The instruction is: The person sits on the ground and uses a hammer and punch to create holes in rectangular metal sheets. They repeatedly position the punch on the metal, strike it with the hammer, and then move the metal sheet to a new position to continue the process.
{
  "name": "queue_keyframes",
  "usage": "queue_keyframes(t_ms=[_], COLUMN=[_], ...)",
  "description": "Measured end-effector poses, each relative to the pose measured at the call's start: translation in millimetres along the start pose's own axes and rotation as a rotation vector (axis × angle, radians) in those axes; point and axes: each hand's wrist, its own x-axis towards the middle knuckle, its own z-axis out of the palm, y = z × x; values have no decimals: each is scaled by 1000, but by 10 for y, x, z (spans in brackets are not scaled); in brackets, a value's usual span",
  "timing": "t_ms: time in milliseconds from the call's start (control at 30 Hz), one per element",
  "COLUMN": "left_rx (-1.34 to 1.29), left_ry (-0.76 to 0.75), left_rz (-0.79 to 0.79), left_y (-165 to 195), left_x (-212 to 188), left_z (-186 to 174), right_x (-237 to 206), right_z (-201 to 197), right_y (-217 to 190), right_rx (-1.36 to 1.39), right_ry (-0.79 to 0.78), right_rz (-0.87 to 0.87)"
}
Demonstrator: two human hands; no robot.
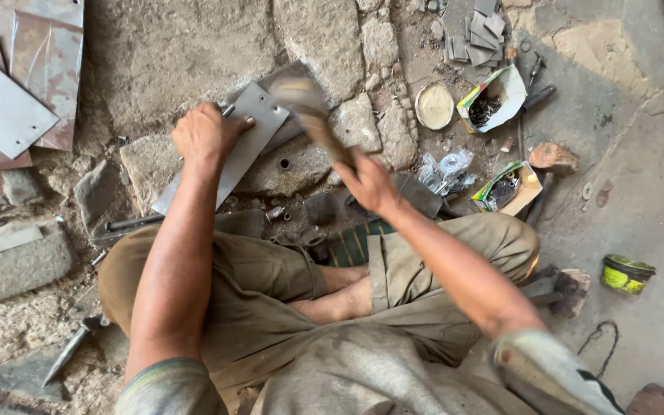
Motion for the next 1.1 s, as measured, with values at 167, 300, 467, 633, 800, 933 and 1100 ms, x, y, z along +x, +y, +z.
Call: queue_keyframes(t_ms=[167, 300, 467, 633, 800, 933, 1100], left_rx=[24, -16, 54, 65, 116, 77, 41], left_ry=[52, -14, 139, -17, 104, -21, -67], left_rz=[34, 11, 90, 6, 129, 18, 3], left_y=[20, -1, -12, -6, -12, 7, 13], left_x=[22, 12, -9, 29, 27, 40, 35], left_z=[4, 16, 9, 0, 0, -15, -56], right_x=[-230, -259, -169, -231, -208, -234, -186], right_z=[-201, 30, 124, 101, 249, 254, 271], right_y=[51, 186, 305, 180, 166, 166, 126], right_rx=[205, 218, -17, 179, -176, -43, -61], right_ry=[-114, 293, -156, 184, -123, 125, -12], right_rz=[-14, -406, 423, -155, 301, -32, 327])
